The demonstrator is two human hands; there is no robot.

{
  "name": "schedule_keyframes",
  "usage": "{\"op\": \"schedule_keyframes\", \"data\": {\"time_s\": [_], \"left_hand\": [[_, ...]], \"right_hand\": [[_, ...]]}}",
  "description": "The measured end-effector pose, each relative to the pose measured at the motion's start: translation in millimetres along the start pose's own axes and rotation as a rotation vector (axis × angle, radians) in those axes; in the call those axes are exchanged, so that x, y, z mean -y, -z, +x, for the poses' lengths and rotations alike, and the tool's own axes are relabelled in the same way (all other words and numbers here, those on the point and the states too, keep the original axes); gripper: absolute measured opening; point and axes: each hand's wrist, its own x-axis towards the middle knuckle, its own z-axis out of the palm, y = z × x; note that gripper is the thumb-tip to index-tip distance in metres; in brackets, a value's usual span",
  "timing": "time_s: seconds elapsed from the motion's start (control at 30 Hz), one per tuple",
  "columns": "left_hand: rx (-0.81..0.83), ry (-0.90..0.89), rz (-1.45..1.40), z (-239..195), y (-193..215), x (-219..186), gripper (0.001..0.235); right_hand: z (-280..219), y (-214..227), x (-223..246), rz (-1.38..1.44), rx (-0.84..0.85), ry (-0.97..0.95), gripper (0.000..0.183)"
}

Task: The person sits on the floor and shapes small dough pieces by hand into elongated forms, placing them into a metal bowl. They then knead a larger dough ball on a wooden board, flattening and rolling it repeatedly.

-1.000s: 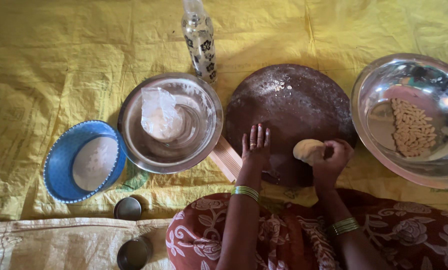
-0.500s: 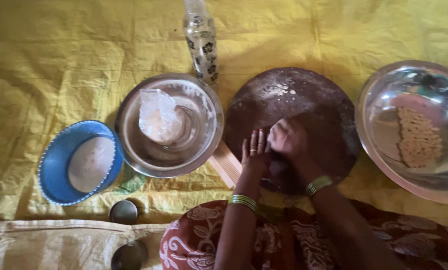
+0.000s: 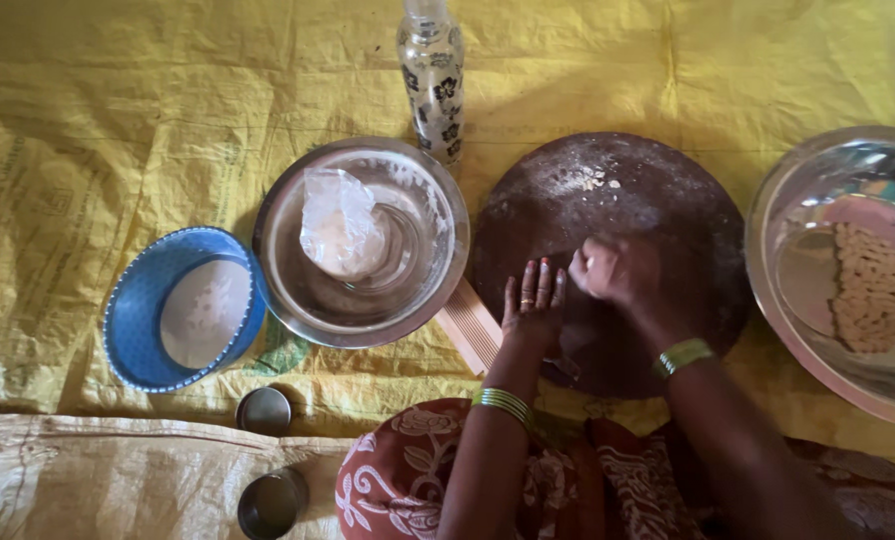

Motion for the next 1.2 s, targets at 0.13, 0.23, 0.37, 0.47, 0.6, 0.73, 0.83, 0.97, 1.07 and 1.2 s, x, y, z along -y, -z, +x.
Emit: {"op": "schedule_keyframes", "data": {"time_s": [0.13, 0.23, 0.37, 0.47, 0.6, 0.73, 0.83, 0.97, 1.07, 1.2], "left_hand": [[-0.075, -0.003, 0.047, 8, -4, -1, 0.131], [0.024, 0.020, 0.032, 7, -3, -1, 0.131], [0.039, 0.024, -0.050, 1, 1, -1, 0.136], [-0.040, 0.011, 0.033, 3, 5, -2, 0.133], [0.087, 0.028, 0.018, 2, 9, -3, 0.136], [0.078, 0.028, 0.025, -1, 14, -3, 0.135], [0.074, 0.029, 0.037, 3, 9, -3, 0.133], [0.111, 0.031, -0.006, 20, -18, 1, 0.135], [-0.243, -0.012, -0.004, 36, -41, 5, 0.122], [-0.266, -0.003, -0.022, 37, -44, 4, 0.129]], "right_hand": [[-34, 57, 37, 0.024, 0.029, 0.122, 0.023], [-55, 86, 57, 0.043, 0.020, 0.156, 0.019], [-73, 105, 67, 0.068, -0.011, 0.141, 0.015], [-79, 111, 72, 0.133, -0.025, 0.090, 0.014], [-82, 115, 79, 0.046, 0.025, -0.057, 0.021], [-81, 117, 78, -0.197, 0.020, -0.195, 0.046], [-89, 114, 79, 0.038, 0.014, -0.533, 0.063], [-108, 103, 97, -0.081, -0.003, -0.363, 0.084], [-107, 90, 98, -0.177, -0.028, -0.111, 0.066], [-73, 63, 62, -0.079, 0.066, 0.050, 0.036]]}}
